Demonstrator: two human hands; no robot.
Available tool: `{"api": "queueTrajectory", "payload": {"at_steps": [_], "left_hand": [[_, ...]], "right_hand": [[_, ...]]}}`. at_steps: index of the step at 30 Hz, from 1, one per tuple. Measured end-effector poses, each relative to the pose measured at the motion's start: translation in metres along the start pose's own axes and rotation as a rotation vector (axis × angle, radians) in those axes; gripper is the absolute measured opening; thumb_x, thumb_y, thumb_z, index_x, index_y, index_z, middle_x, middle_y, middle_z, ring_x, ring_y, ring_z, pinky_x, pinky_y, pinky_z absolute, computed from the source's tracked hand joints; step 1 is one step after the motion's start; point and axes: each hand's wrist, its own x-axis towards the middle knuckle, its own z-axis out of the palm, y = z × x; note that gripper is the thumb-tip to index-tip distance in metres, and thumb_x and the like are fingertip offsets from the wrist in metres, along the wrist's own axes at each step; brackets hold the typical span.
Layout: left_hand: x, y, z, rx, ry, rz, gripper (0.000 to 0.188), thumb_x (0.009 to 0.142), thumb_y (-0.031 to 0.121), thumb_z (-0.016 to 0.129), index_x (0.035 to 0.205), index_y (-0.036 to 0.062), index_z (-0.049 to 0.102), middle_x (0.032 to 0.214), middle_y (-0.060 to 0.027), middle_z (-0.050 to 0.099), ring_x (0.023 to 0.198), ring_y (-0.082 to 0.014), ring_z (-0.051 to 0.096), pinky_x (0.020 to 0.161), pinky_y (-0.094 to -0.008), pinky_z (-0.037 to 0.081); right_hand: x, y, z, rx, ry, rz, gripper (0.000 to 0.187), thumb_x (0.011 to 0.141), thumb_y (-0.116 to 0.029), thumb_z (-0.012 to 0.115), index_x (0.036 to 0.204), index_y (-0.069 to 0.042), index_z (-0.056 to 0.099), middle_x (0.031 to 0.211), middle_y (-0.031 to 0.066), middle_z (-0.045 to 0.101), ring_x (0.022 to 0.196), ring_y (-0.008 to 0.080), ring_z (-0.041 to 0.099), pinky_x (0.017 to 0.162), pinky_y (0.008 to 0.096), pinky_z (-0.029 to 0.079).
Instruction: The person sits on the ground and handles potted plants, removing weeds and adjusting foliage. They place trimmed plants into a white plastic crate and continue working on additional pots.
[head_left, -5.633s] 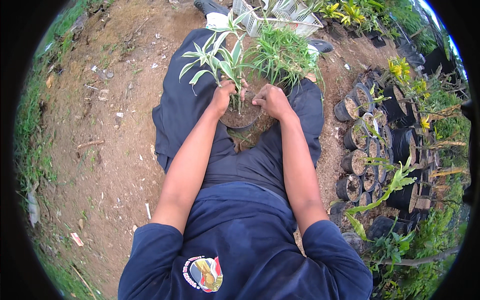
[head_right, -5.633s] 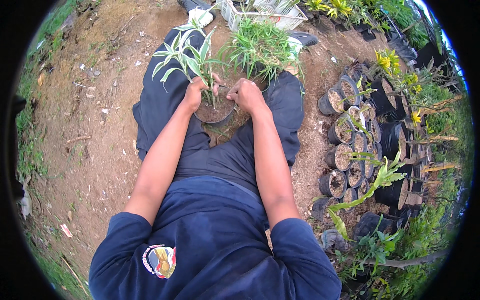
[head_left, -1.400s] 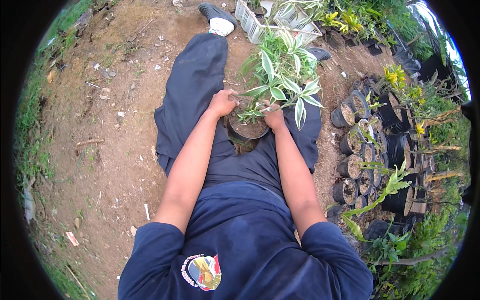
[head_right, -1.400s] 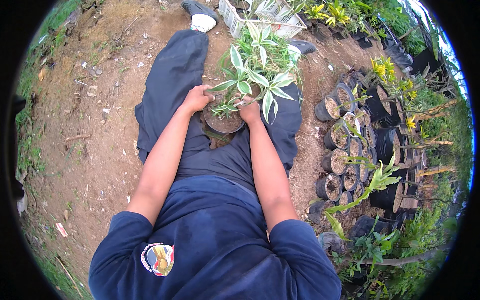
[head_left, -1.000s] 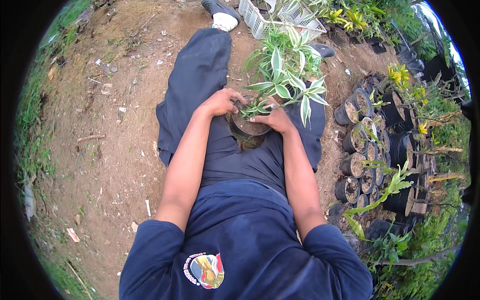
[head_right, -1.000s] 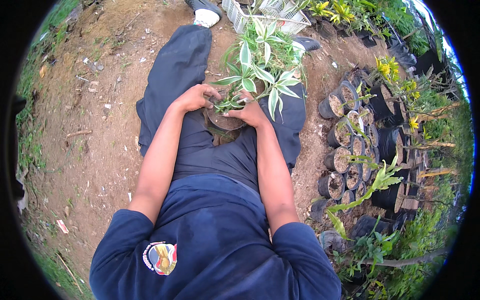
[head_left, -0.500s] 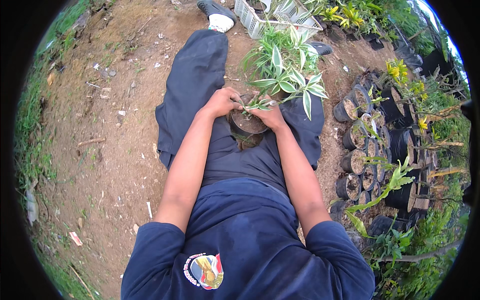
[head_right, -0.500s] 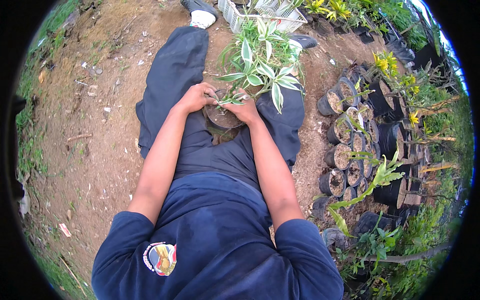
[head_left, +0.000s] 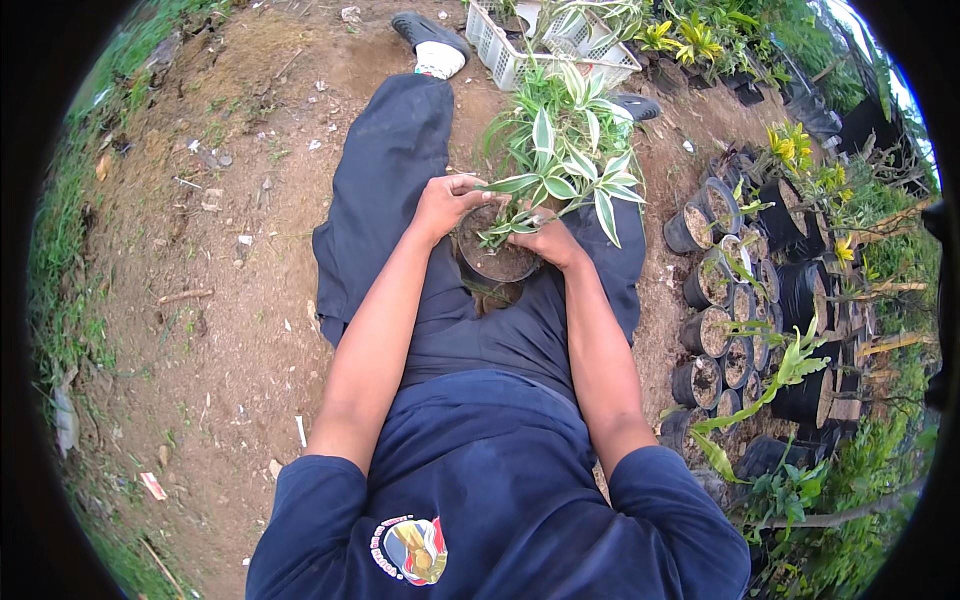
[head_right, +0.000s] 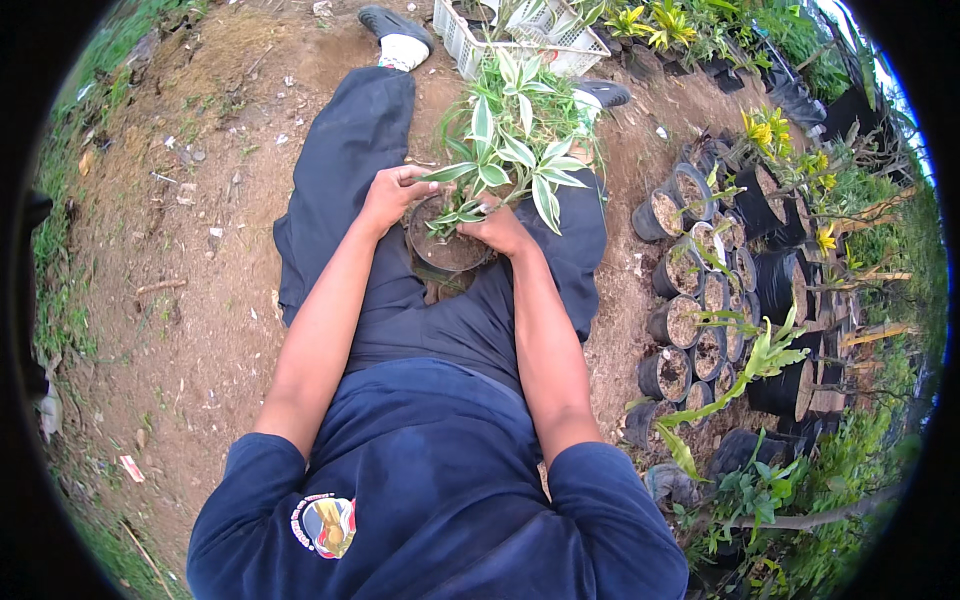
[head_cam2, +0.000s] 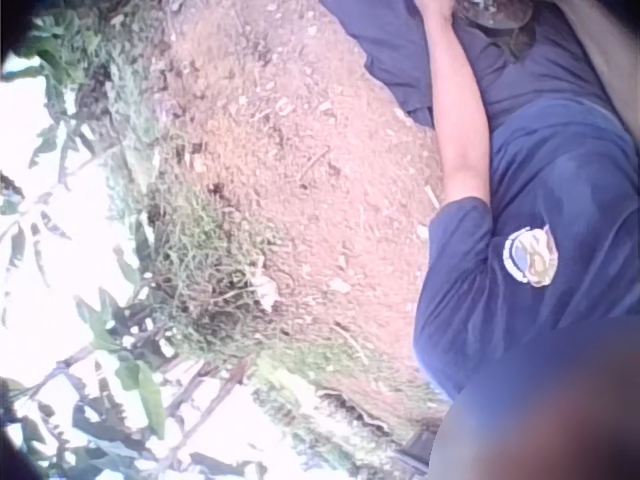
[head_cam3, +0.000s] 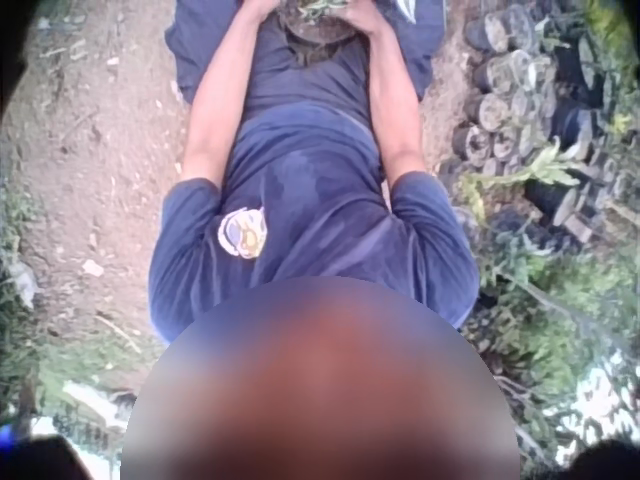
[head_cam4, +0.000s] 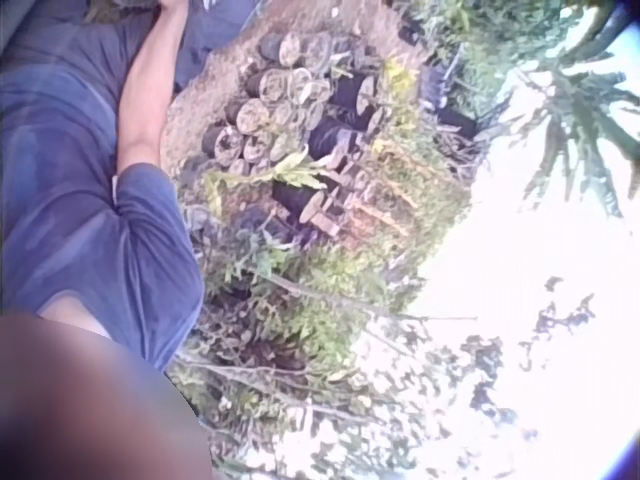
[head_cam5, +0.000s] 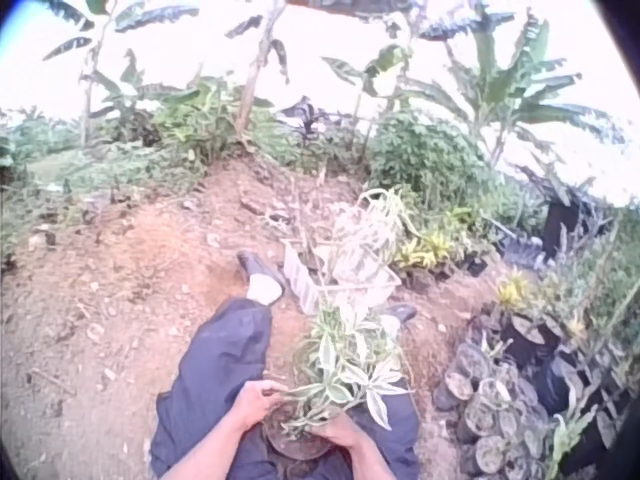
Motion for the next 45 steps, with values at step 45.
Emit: {"api": "queueTrajectory", "payload": {"at_steps": [45], "left_hand": [[-0.017,0.002,-0.004,0.703,-0.102,0.07,0.024,0.076,0.009,0.088,0.1,0.0103,0.089,0.117,-0.0149,0.082,0.11,-0.0291,0.077,0.102,-0.0385,0.059]], "right_hand": [[-0.008,0.022,-0.017,-0.165,0.604,0.0,0.038,0.099,-0.031,0.079,0.124,-0.003,0.079,0.114,0.0152,0.083,0.108,0.0295,0.079,0.096,0.0407,0.057]]}}
